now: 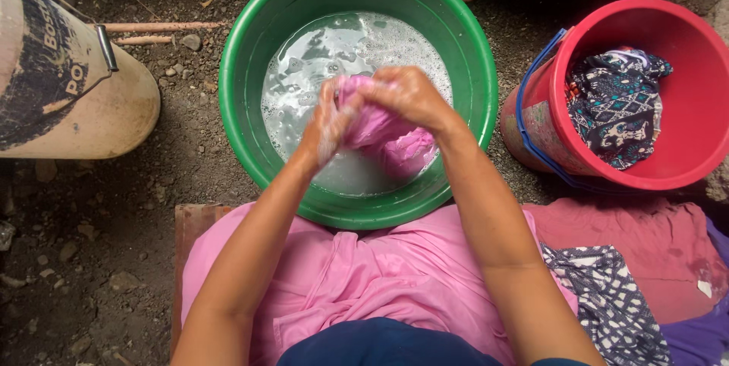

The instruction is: The person washes a pink garment by hand in a green basin of water, applying a bar of soap and scrubbing the fabric together while sitting on the ground.

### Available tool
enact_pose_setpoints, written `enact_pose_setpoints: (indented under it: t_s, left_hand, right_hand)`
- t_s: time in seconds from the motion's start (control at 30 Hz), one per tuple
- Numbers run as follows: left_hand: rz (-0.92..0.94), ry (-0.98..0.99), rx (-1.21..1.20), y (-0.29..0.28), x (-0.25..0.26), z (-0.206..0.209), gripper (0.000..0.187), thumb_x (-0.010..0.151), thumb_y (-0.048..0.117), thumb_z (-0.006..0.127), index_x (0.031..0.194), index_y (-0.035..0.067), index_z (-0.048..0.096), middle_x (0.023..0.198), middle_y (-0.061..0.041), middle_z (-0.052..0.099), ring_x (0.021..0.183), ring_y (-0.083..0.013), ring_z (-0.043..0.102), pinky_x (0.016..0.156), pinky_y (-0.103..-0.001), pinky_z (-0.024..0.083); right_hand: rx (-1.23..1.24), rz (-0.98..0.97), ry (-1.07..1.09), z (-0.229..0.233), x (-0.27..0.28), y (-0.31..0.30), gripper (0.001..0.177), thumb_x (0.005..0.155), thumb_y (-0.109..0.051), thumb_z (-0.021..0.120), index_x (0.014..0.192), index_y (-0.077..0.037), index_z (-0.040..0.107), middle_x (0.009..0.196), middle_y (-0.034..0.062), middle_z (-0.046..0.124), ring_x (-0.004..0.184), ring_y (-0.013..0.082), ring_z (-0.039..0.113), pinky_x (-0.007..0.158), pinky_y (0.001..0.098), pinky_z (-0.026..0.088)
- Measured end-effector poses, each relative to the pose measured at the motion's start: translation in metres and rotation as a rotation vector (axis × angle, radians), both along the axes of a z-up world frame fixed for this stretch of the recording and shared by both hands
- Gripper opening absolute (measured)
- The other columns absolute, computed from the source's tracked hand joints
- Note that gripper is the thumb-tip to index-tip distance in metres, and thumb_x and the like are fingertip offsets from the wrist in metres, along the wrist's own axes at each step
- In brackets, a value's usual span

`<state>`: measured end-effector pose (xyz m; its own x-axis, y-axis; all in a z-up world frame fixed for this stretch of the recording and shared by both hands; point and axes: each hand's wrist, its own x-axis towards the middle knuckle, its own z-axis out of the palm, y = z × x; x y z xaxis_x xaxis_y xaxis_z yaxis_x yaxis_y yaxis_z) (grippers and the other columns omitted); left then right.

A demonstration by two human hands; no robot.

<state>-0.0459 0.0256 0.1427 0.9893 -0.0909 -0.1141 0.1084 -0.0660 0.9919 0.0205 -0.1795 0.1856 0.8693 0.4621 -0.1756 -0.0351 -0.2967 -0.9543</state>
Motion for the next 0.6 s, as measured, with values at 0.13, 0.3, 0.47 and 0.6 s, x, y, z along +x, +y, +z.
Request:
enact_pose_setpoints:
  t_s: [0.13,0.3,0.47,0.6]
  left_hand:
    - [-0.139,0.167,0.286,0.004,-0.013,-0.034,0.063,0.088,0.053,0.074,0.125,0.004,0.061,0.111,-0.018,0.068,0.102,-0.0266,0.064,0.091,-0.041,0.052]
    - [0.192,0.364,-0.710,-0.016,0.000,-0.103,0.047,0.098,0.049,0.063,0.107,0.003,0.065,0.097,-0.011,0.067,0.086,-0.0219,0.064,0.079,-0.038,0.054]
    - [0.299,0.550,-1.235,-0.055,0.023,-0.174,0.037,0.100,0.047,0.047,0.099,0.013,0.061,0.084,-0.001,0.062,0.076,-0.0156,0.064,0.067,-0.031,0.056]
    - [0.199,0.600,-0.772,-0.073,-0.009,-0.186,0.030,0.106,0.040,0.055,0.085,0.019,0.056,0.066,0.003,0.045,0.049,-0.0126,0.043,0.036,-0.028,0.036]
  right_hand:
    - [0.370,-0.320,-0.192,0.024,0.012,-0.031,0.037,0.109,-0.033,0.080,0.094,-0.001,0.069,0.084,0.0016,0.057,0.077,0.0121,0.051,0.076,0.0260,0.046]
    - [0.883,-0.447,0.479,-0.029,-0.010,0.011,0.037,0.080,-0.028,0.078,0.113,-0.016,0.067,0.102,0.0041,0.067,0.093,0.0181,0.068,0.086,0.0366,0.059]
    - [-0.100,-0.370,-0.822,-0.085,-0.072,0.083,0.021,0.092,-0.022,0.078,0.089,-0.003,0.070,0.086,0.0164,0.071,0.076,0.0300,0.070,0.071,0.0401,0.056]
    - [-0.210,-0.402,-0.792,-0.098,-0.033,0.057,0.020,0.099,-0.017,0.070,0.084,-0.004,0.071,0.076,0.0141,0.068,0.064,0.0295,0.067,0.061,0.0401,0.053]
